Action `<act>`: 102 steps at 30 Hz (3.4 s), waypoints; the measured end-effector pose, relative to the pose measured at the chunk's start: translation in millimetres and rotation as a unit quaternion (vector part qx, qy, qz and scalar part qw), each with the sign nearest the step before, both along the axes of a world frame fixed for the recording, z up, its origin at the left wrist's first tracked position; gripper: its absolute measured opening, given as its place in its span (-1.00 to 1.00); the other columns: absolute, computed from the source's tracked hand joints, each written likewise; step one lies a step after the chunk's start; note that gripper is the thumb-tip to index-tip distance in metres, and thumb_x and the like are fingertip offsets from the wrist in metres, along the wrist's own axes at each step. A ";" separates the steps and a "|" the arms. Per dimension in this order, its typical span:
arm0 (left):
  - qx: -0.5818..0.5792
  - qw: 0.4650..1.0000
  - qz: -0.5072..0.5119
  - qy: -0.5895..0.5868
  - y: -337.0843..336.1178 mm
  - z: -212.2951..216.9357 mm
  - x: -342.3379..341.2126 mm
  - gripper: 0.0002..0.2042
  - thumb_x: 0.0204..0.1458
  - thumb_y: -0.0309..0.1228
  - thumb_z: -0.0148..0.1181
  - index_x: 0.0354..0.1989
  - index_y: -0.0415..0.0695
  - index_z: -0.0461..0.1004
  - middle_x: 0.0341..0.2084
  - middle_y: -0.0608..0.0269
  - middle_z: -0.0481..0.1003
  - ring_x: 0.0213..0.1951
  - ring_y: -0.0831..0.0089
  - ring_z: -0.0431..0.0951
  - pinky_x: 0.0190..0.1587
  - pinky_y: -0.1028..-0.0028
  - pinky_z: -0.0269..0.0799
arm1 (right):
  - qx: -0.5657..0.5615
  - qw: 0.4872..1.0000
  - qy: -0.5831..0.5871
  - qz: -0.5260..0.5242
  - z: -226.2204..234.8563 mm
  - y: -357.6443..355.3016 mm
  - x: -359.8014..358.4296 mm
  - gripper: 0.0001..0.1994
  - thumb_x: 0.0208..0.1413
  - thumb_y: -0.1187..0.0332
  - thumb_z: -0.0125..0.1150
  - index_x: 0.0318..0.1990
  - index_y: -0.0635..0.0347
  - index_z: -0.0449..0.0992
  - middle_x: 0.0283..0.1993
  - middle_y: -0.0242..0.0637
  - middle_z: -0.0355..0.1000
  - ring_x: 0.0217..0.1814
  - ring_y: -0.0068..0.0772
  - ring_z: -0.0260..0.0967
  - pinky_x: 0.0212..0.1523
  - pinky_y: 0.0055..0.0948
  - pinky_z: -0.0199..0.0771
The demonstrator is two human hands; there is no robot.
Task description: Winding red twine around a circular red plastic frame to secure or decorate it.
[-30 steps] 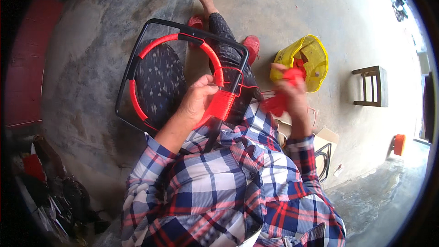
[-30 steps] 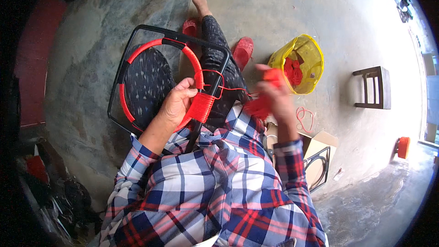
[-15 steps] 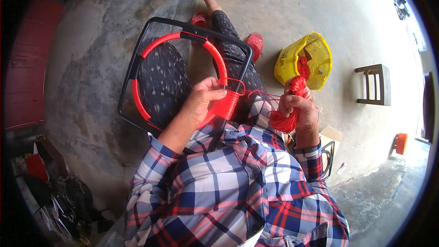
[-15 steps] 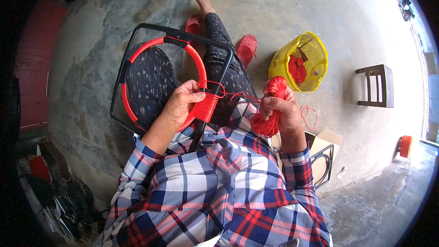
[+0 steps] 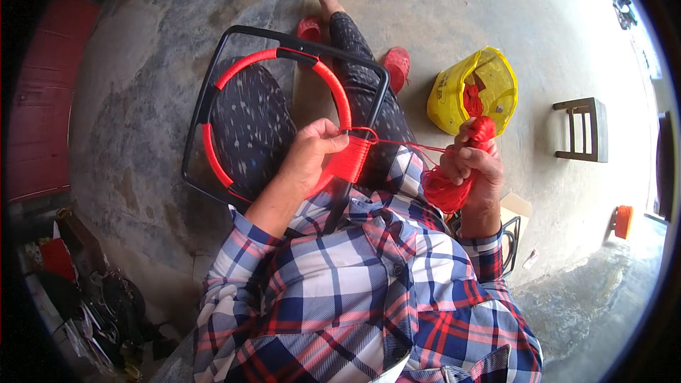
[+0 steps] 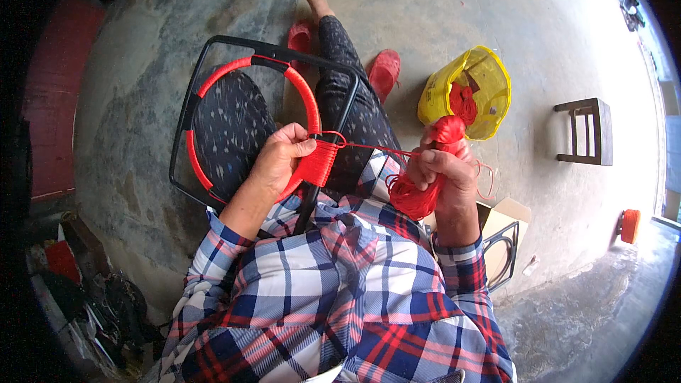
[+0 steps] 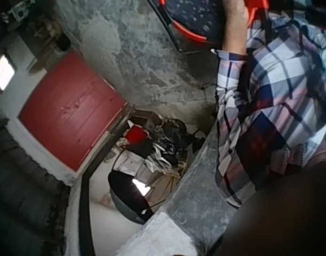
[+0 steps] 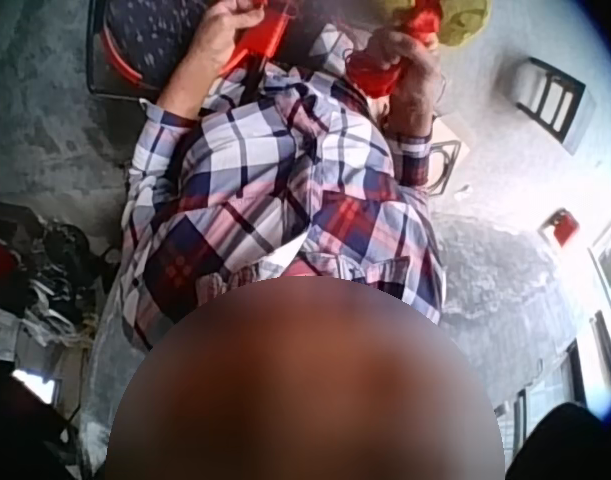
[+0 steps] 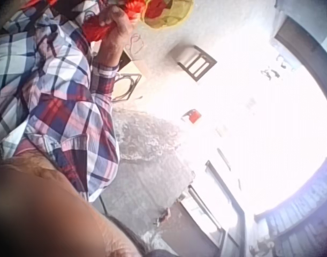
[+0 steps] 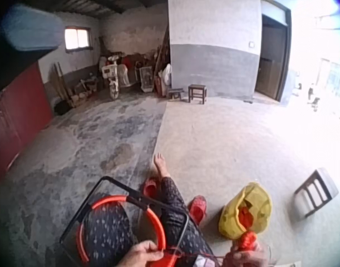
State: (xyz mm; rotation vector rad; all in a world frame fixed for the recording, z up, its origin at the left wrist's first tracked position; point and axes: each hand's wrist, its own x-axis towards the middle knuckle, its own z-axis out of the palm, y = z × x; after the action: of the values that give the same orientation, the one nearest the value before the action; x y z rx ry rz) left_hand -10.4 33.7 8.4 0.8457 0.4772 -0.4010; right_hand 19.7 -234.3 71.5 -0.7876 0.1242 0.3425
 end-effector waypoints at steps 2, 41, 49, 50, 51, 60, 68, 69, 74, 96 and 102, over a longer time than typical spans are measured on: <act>0.031 0.999 0.009 -0.014 -0.1 -4.6 0.6 -0.89 0.00 -0.66 0.15 -0.37 -0.18 0.38 -0.40 0.24 0.48 -0.33 0.47 0.51 -0.16 0.46 0.48 | 0.023 0.999 -0.003 -0.027 17.8 4.3 -0.5 -0.77 -0.14 0.60 0.06 -0.25 0.30 0.34 -0.61 -0.39 0.21 -0.75 -0.59 0.06 -0.72 -0.56 0.13; 0.560 0.706 0.052 -0.431 -23.4 22.3 -15.5 -0.85 0.09 -0.58 0.00 -0.22 -0.20 0.47 -0.30 0.08 0.28 -0.24 0.23 0.38 -0.15 0.37 0.33 | -0.496 0.727 -0.450 0.152 -43.9 98.8 26.9 -0.49 -0.20 0.50 0.35 0.03 0.04 0.47 0.10 -0.14 0.30 -0.03 -0.08 0.44 -0.07 -0.32 0.47; 0.322 0.909 0.087 -0.252 -15.8 22.1 -12.9 -0.82 0.26 -0.39 -0.12 -0.22 -0.18 0.42 -0.37 0.33 0.36 -0.37 0.59 0.33 -0.29 0.57 0.28 | -0.396 0.802 -0.423 0.147 -39.6 69.7 28.4 -0.66 -0.06 0.27 0.38 -0.14 0.22 0.52 0.02 -0.18 0.31 0.05 -0.17 0.32 0.07 -0.31 0.33; 0.277 0.931 0.071 -0.228 -16.5 22.5 -13.6 -0.80 0.28 -0.37 -0.14 -0.21 -0.16 0.42 -0.41 0.41 0.33 -0.48 0.70 0.23 -0.40 0.65 0.21 | -0.396 0.802 -0.423 0.147 -37.8 70.3 28.7 -0.66 -0.06 0.27 0.38 -0.14 0.22 0.52 0.02 -0.18 0.31 0.05 -0.17 0.32 0.07 -0.31 0.33; 0.277 0.931 0.071 -0.229 -18.8 22.1 -13.4 -0.80 0.28 -0.37 -0.14 -0.21 -0.16 0.42 -0.41 0.41 0.33 -0.48 0.70 0.23 -0.40 0.65 0.21 | -0.416 0.791 -0.419 0.163 -36.8 72.3 29.7 -0.66 -0.04 0.25 0.37 -0.13 0.22 0.52 0.01 -0.17 0.32 0.03 -0.17 0.34 0.05 -0.31 0.33; 0.308 0.899 0.169 -0.260 -17.5 23.2 -11.8 -0.72 0.26 -0.29 -0.09 -0.48 -0.15 0.34 -0.64 0.44 0.28 -0.56 0.68 0.20 -0.51 0.60 0.09 | -0.467 0.698 -0.498 0.217 -19.1 104.1 44.5 -0.69 0.09 0.12 0.18 -0.20 0.18 0.50 -0.23 -0.16 0.43 -0.12 -0.09 0.34 -0.06 -0.19 0.33; 0.490 0.760 0.107 -0.414 -1.6 28.8 -7.4 -0.65 0.08 -0.36 0.11 -0.69 -0.23 0.22 -0.69 0.24 0.20 -0.64 0.44 0.23 -0.55 0.44 0.14 | -0.524 0.504 -0.658 0.197 -0.3 120.3 54.3 -0.70 -0.31 0.13 0.27 -0.44 0.12 0.47 -0.42 -0.31 0.38 -0.16 -0.28 0.29 -0.10 -0.30 0.24; 0.482 0.777 0.112 -0.390 -0.6 26.7 -8.4 -0.66 0.08 -0.37 0.10 -0.69 -0.23 0.22 -0.69 0.26 0.21 -0.63 0.44 0.23 -0.54 0.45 0.14 | -0.524 0.506 -0.657 0.195 -2.1 122.1 55.0 -0.70 -0.31 0.13 0.27 -0.44 0.12 0.47 -0.42 -0.31 0.38 -0.16 -0.28 0.29 -0.10 -0.30 0.24; -0.002 0.922 0.376 0.090 -11.3 35.4 18.1 -0.69 0.03 -0.35 0.06 -0.76 -0.03 0.25 -0.71 0.36 0.29 -0.58 0.52 0.32 -0.46 0.51 0.22 | -0.483 0.511 -0.689 0.175 -3.7 121.2 49.2 -0.69 -0.35 0.18 0.29 -0.39 0.11 0.48 -0.37 -0.35 0.36 -0.16 -0.30 0.27 -0.09 -0.32 0.22; -0.126 0.992 -0.016 0.000 4.6 11.2 8.9 -0.54 0.07 -0.23 -0.11 0.07 -0.30 0.35 -0.17 0.03 0.50 -0.17 0.22 0.55 -0.06 0.27 0.46 | -0.271 0.928 -0.037 0.253 -56.2 30.1 29.3 -0.71 0.01 0.41 0.20 -0.08 0.31 0.51 -0.55 -0.45 0.39 -0.57 -0.60 0.35 -0.48 -0.55 0.37; -0.145 0.989 -0.021 0.009 6.1 6.0 8.3 -0.54 -0.05 -0.33 -0.16 0.01 -0.35 0.37 -0.16 -0.18 0.50 -0.15 0.08 0.56 -0.01 0.20 0.47 | -0.266 0.940 0.001 0.212 -53.7 13.3 40.9 -0.82 0.06 0.37 0.21 -0.54 0.18 0.43 -0.63 -0.39 0.37 -0.61 -0.55 0.30 -0.51 -0.53 0.30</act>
State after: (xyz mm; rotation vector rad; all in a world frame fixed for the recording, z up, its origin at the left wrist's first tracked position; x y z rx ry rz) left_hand -2.1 39.8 14.4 0.5722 0.4059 -0.5036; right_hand 60.6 -221.0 17.8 -1.3564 0.0463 0.7375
